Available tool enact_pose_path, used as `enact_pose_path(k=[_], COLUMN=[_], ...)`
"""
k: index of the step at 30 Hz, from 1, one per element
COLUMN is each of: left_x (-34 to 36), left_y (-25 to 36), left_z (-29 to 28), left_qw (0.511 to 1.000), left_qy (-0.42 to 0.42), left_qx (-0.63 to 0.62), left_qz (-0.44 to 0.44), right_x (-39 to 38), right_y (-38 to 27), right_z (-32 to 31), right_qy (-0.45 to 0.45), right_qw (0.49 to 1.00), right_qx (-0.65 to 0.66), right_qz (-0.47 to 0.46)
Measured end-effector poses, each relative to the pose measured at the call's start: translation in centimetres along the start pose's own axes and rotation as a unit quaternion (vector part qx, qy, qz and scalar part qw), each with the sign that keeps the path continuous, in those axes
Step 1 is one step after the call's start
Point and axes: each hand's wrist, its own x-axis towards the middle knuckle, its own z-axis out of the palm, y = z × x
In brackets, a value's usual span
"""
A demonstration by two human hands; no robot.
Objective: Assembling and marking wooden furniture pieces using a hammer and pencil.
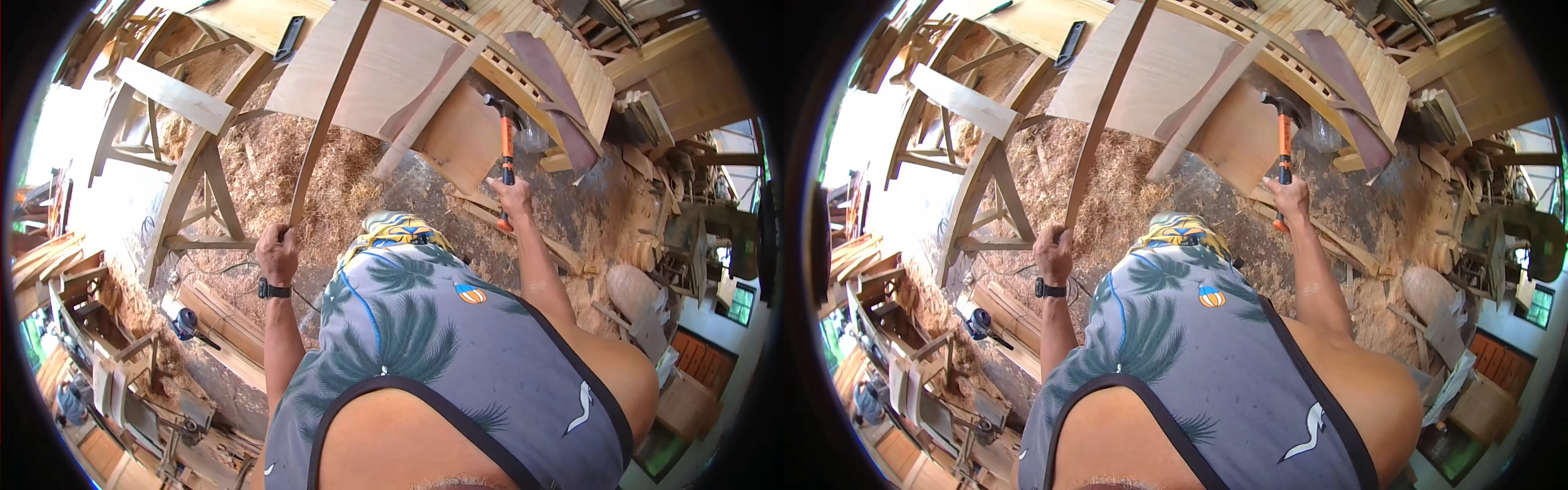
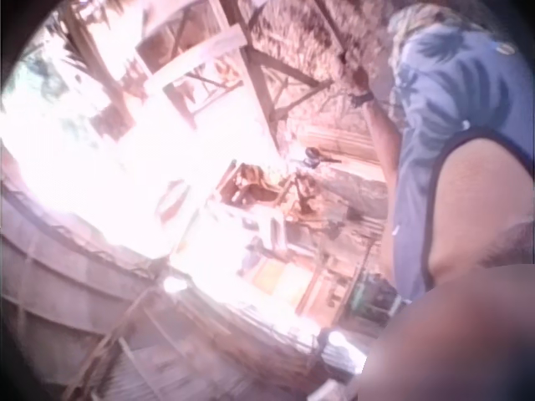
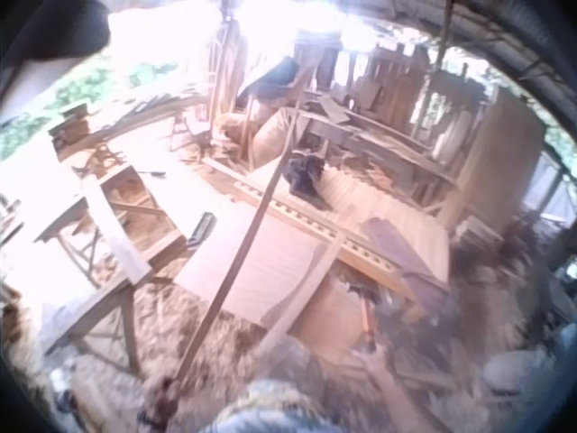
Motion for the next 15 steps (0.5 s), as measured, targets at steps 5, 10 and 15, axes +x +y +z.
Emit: enact_pose_path(k=[5, 10, 15], left_x=[-0.9, -1.6, -1.5], left_y=[0.5, 1.9, 3.4], left_z=[-0.7, -1.6, -2.6], left_qw=[0.998, 0.99, 0.981], left_qy=[0.041, 0.09, 0.126], left_qx=[-0.014, -0.039, -0.067], left_qz=[-0.039, -0.098, -0.13], right_x=[2.5, 6.8, 8.0], right_y=[-5.0, -7.8, -10.9], right_z=[2.9, 7.4, 10.0], right_qy=[-0.054, -0.118, -0.177], right_qw=[0.997, 0.983, 0.975], right_qx=[-0.003, -0.063, -0.041], right_qz=[-0.05, -0.122, -0.127])
